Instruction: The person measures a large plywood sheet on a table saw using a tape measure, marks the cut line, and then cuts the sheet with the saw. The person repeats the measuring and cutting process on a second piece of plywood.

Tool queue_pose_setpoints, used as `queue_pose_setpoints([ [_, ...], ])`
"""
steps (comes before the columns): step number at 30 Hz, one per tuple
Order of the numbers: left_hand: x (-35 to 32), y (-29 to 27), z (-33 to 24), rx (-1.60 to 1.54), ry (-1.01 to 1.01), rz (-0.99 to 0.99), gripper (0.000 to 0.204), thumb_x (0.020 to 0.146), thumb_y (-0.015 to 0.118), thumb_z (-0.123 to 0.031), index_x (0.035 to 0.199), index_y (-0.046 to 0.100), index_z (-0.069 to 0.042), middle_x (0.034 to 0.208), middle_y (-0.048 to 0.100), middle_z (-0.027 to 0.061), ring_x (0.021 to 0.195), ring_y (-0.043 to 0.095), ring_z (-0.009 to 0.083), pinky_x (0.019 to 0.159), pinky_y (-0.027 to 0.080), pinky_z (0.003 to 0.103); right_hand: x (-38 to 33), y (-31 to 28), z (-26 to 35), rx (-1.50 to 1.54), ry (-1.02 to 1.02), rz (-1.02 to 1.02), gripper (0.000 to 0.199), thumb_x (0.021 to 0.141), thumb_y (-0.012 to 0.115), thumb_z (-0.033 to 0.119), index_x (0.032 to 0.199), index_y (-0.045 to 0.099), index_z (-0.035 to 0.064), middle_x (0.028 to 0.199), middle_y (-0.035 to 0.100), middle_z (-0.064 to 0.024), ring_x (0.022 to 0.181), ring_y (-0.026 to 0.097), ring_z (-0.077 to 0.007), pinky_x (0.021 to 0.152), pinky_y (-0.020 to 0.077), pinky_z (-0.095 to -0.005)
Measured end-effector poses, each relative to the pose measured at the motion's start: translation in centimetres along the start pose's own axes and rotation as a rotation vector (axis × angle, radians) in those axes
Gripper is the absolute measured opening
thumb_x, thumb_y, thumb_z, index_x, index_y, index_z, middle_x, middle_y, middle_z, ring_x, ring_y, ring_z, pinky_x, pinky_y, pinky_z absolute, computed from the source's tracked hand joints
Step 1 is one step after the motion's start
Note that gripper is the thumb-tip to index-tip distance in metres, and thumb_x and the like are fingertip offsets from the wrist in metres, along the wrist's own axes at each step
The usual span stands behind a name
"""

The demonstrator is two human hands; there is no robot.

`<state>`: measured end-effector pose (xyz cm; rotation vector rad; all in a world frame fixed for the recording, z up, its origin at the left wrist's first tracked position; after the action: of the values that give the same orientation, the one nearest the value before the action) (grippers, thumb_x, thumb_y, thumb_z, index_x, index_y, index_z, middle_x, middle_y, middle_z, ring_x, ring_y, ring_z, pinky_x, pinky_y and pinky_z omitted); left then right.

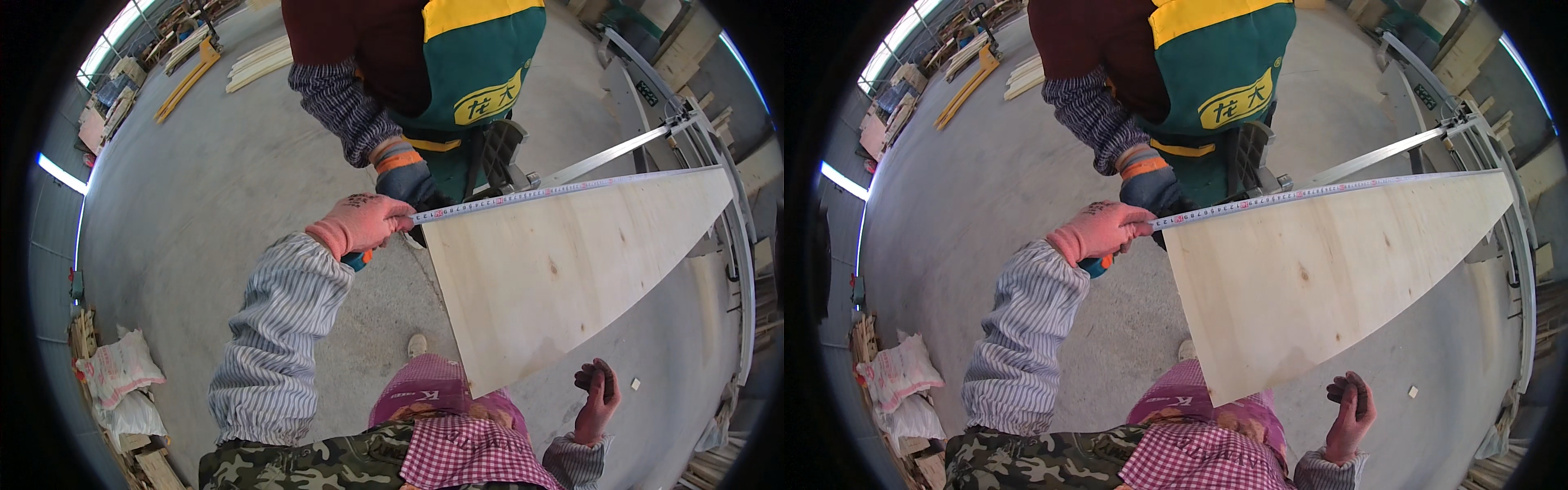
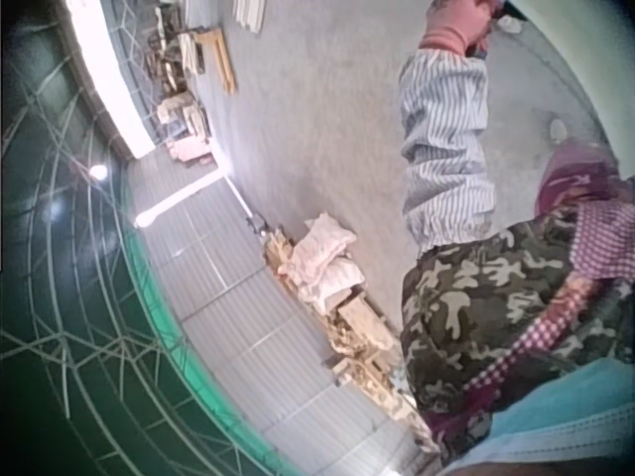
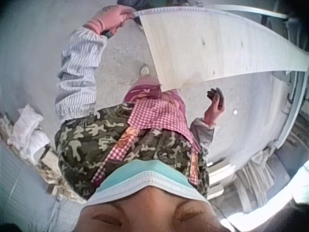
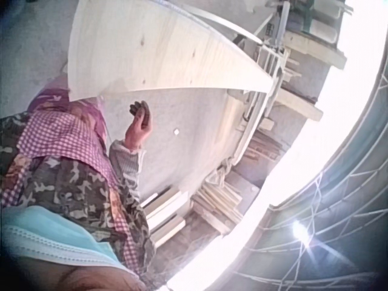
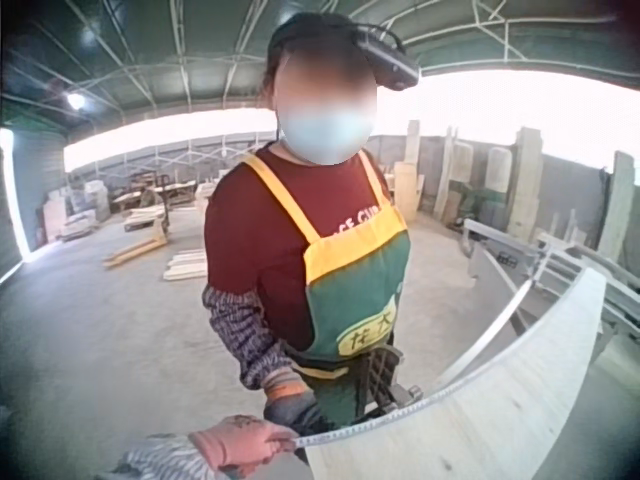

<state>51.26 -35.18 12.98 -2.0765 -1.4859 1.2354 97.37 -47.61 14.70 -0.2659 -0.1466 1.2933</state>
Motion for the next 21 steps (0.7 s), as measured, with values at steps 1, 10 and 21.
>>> queue_pose_setpoints([
  [1,0.0,0.0,0.0,-0.010,0.003,0.003,0.029,0.091,0.048,-0.025,0.113,0.064,-0.017,0.084,0.067,-0.0007,0.068,0.061,0.0128,0.068,0.048,0.029,-0.2,0.0,0.1,-0.003,-0.001,-0.005,0.022,0.096,0.049,0.013,0.107,0.060,-0.0030,0.088,0.066,-0.0114,0.075,0.063,-0.0174,0.068,0.0520,-0.0295],
  [10,0.1,0.3,0.2,-0.053,-0.001,0.029,0.032,0.091,0.052,-0.024,0.121,0.062,-0.017,0.093,0.069,-0.0014,0.070,0.062,0.0123,0.071,0.049,0.029,-1.9,-0.3,-0.8,-0.021,0.044,-0.046,0.023,0.096,0.050,0.014,0.107,0.060,-0.0031,0.088,0.066,-0.0116,0.075,0.063,-0.0176,0.068,0.0521,-0.0295],
  [21,0.1,-0.1,0.1,0.071,0.030,-0.032,0.028,0.091,0.050,-0.032,0.113,0.065,-0.020,0.072,0.065,-0.0011,0.067,0.062,0.0116,0.069,0.047,0.029,-2.1,0.9,-1.4,0.005,0.061,-0.003,0.023,0.096,0.050,0.014,0.108,0.060,-0.0033,0.089,0.066,-0.0119,0.075,0.063,-0.0177,0.068,0.0523,-0.0296],
])
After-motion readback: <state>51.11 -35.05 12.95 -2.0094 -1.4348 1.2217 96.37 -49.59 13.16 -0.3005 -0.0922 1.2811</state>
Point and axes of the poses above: each hand's wrist, its own x-axis towards the middle knuckle, its own y-axis out of the palm, z = x × y, the point moved 10 cm from there along x, towards the middle knuckle
